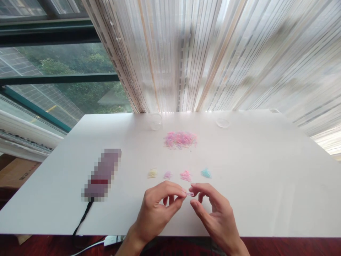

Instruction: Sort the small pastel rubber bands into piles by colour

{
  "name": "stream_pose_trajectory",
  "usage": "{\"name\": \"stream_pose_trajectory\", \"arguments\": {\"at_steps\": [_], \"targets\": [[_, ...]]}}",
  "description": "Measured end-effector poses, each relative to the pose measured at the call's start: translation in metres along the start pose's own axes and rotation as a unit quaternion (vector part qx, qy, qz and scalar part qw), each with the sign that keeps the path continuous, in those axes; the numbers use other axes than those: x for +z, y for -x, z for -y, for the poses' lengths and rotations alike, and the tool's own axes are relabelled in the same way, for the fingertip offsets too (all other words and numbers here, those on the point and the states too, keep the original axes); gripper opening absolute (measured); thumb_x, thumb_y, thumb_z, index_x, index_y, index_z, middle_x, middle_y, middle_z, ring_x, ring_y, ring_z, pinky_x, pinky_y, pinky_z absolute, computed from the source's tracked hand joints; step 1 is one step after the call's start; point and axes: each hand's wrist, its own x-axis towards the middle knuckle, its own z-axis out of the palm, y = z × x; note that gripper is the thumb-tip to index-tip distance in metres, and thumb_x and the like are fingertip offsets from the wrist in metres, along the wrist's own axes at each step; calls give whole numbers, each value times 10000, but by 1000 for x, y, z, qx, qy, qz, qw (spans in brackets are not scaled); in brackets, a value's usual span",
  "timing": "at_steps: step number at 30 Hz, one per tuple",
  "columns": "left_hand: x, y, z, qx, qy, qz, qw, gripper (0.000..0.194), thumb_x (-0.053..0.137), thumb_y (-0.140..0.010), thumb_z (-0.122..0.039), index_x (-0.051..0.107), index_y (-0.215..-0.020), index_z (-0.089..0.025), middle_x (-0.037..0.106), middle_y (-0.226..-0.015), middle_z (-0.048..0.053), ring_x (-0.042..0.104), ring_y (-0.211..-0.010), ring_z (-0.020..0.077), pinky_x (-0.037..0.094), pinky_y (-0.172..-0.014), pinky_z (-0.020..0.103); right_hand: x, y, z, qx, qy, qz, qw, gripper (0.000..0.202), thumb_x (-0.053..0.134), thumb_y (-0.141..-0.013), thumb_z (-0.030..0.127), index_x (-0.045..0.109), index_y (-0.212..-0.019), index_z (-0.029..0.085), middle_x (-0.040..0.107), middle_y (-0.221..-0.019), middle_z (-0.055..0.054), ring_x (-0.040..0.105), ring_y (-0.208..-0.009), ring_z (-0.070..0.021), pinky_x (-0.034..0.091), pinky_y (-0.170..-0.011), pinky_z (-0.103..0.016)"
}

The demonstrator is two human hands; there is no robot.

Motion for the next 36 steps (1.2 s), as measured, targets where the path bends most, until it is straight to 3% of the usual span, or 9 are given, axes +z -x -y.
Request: {"name": "stream_pose_trajectory", "arguments": {"at_steps": [8, 20, 26, 36], "targets": [[4, 27, 18, -35, 4, 4, 999, 190, 712, -893, -42, 760, -926, -223, 799, -882, 19, 711, -705, 120, 524, -560, 170, 8, 19, -8, 8, -17, 40, 999, 122, 706, -937, 129, 728, -1004, 229, 765, -857, -16, 679, -706, -138, 581, -665, -220], [5, 33, 25, -4, -9, 18, 1000, 191, 703, -915, -36, 753, -972, -211, 795, -905, 32, 691, -714, 122, 507, -581, 190, 7, 21, -10, 53, -24, 36, 998, 123, 701, -939, 136, 743, -990, 239, 767, -854, -9, 692, -721, -138, 580, -695, -220], [6, 35, 27, -26, -41, 10, 999, 138, 753, -919, -118, 752, -1017, -216, 774, -881, 9, 583, -587, 85, 464, -533, 191, 7, 21, -11, 52, -31, 39, 997, 148, 689, -938, 114, 738, -1001, 239, 757, -867, -10, 688, -738, -136, 577, -703, -224], [6, 34, 26, -38, -63, 31, 997, 91, 731, -950, -167, 789, -996, -220, 775, -809, 5, 597, -592, 107, 497, -577, 208, 9, 21, -11, 21, -24, 52, 998, 191, 686, -926, 79, 724, -1015, 244, 746, -862, 1, 677, -737, -129, 570, -694, -218]]}}
